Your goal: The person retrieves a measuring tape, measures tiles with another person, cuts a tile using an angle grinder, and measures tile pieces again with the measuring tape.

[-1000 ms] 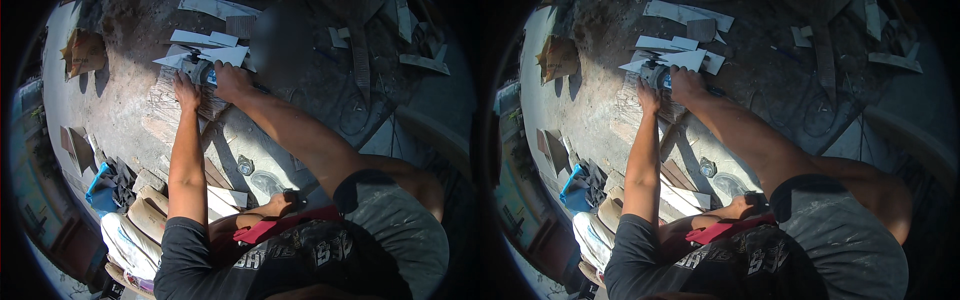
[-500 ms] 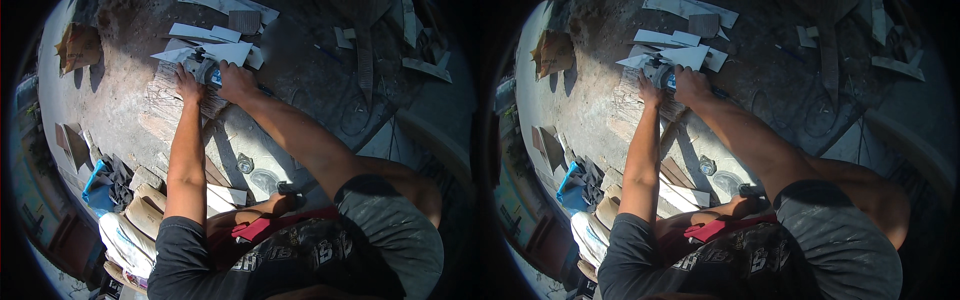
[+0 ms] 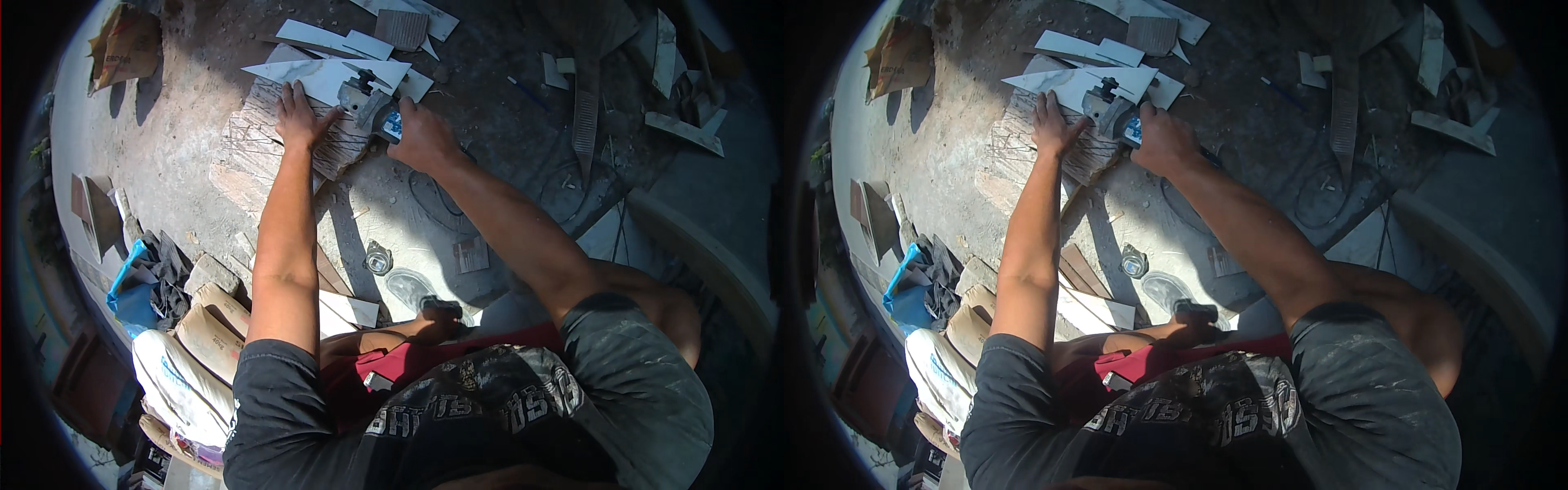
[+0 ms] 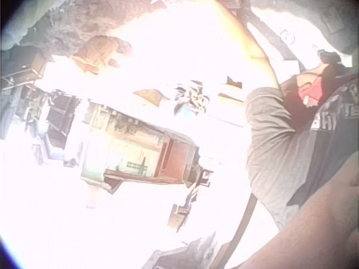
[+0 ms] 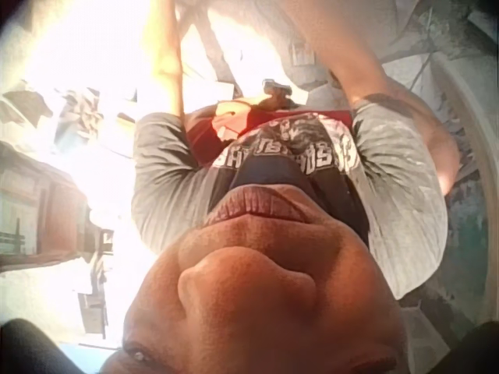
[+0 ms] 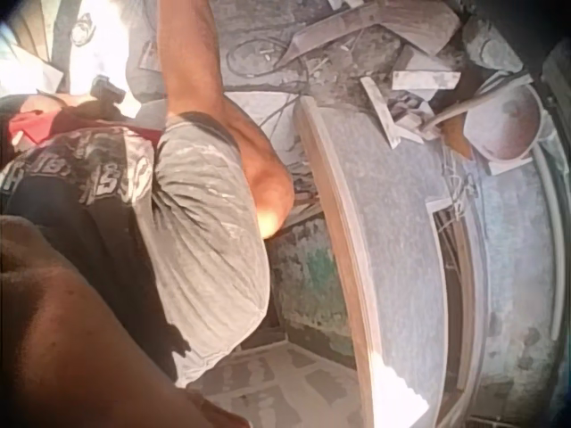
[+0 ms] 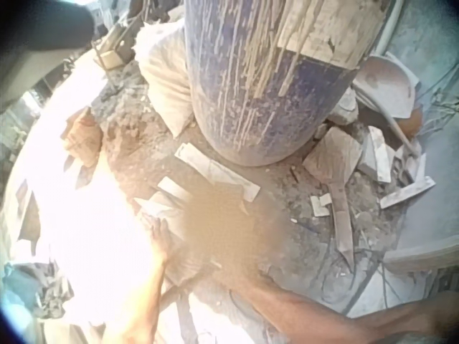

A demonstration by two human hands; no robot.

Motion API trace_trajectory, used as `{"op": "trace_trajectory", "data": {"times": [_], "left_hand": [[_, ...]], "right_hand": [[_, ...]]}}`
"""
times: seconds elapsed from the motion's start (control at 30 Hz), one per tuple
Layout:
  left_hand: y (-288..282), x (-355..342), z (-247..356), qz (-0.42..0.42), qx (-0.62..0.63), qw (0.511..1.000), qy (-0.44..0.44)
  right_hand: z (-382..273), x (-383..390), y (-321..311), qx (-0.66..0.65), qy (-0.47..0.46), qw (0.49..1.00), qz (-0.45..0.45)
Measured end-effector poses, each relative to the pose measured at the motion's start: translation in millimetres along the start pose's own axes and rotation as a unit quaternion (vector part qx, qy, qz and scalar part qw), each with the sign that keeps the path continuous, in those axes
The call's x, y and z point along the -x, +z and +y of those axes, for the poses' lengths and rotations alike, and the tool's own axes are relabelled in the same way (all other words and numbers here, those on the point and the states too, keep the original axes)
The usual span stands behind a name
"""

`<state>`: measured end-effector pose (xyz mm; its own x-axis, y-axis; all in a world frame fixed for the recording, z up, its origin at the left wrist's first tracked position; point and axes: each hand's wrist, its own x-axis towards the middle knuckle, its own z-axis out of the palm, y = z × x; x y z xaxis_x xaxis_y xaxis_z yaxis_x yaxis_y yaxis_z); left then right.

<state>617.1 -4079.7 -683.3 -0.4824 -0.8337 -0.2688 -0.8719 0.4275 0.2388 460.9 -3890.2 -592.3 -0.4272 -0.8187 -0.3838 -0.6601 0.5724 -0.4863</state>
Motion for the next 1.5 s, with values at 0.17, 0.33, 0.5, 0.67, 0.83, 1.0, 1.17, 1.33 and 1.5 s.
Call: {"op": "trace_trajectory", "data": {"times": [0.17, 0.33, 0.5, 0.67, 0.83, 1.0, 1.17, 1.33, 1.5], "left_hand": [[-11.7, 3.4, 8.7, 0.02, 0.031, 0.999, -0.017], [-16.9, 5.1, 9.9, -0.004, 0.023, 0.998, -0.053], [-17.6, 8.1, 11.4, -0.004, 0.031, 0.997, -0.066], [-12.4, 4.8, 15.2, 0.01, 0.026, 0.998, -0.056], [0.6, -4.6, -4.8, 0.027, 0.006, 1.0, -0.014], [7.2, -5.3, -2.5, 0.032, 0.021, 0.999, 0.008], [9.0, -5.8, -9.4, 0.032, 0.033, 0.999, 0.008], [6.3, -4.9, -11.9, 0.036, 0.022, 0.999, 0.013], [2.6, -3.8, -7.3, 0.033, 0.022, 0.999, 0.013]], "right_hand": [[26.8, 19.9, -10.8, 0.044, 0.016, 0.999, -0.01], [21.9, 37.2, -17.5, 0.075, 0.045, 0.996, -0.027], [13.4, 37.9, -17.2, 0.077, 0.059, 0.995, -0.025], [-9.9, 8.4, -15.9, 0.075, 0.033, 0.996, -0.021], [-38.6, -25.6, 1.2, 0.029, 0.014, 0.999, -0.01], [-41.6, -45.6, 18.1, 0.026, -0.002, 1.0, 0.005], [-49.9, -51.8, 18.1, 0.006, 0.0, 1.0, -0.018], [-54.1, -60.7, 20.3, 0.004, 0.008, 1.0, -0.026], [-54.6, -66.9, 21.3, -0.003, -0.008, 1.0, -0.005]]}}
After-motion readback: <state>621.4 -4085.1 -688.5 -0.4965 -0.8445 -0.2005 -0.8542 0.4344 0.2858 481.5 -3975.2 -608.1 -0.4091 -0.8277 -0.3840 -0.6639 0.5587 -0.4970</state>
